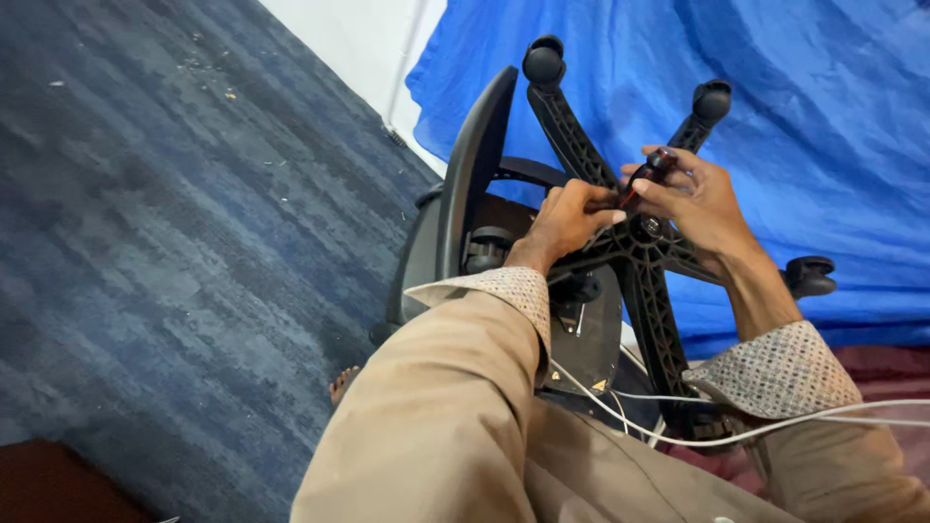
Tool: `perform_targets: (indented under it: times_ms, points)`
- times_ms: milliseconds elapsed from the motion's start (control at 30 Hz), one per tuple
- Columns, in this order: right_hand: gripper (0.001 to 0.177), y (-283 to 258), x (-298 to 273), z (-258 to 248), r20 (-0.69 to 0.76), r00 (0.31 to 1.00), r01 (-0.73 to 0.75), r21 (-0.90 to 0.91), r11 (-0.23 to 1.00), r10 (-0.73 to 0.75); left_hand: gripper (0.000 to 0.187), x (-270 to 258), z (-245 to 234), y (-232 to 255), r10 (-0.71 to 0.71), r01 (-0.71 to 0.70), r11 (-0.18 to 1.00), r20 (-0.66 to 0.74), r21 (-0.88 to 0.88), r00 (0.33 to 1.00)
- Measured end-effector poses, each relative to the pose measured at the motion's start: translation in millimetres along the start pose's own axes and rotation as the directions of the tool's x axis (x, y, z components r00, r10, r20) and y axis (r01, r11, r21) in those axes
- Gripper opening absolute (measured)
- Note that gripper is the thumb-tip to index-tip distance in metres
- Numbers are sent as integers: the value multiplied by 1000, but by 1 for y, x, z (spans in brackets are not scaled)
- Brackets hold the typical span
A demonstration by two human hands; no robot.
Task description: The person uses a screwdriver to tighten screws on the base of an overturned office chair. The chair remains upside down on the floor while the person works on the central hub and leg attachments.
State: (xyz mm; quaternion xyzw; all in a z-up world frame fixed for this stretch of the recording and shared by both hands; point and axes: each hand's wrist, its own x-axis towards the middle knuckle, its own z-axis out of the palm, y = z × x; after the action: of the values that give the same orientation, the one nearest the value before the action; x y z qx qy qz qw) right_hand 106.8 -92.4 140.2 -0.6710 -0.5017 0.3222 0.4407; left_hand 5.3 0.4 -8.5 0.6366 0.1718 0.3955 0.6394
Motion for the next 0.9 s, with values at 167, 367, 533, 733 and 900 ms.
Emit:
perform_targets:
  times_ms: [167,367,533,733,900]
  points:
    - [34,11,12,11,-234,969,-64,-534,843,-75,52,-7,-6,20,-49,64,975,-76,214,996]
    - [28,9,14,24,-181,984,-54,-267,962,5,48,-9,1,7,70,-16,972,-223,233,972]
    - [42,-4,4,14,-63,996,-55,49,997,58,44,-7,11,-9,79,-46,985,-194,168,978]
    - [29,0,5,17,-204,978,-39,-398,917,-47,53,-8,-1,16,-44,60,986,-99,157,994]
    - [42,3,15,28,-339,941,-242,-624,743,23,50,-9,-7,27,-160,178,946,-88,271,983]
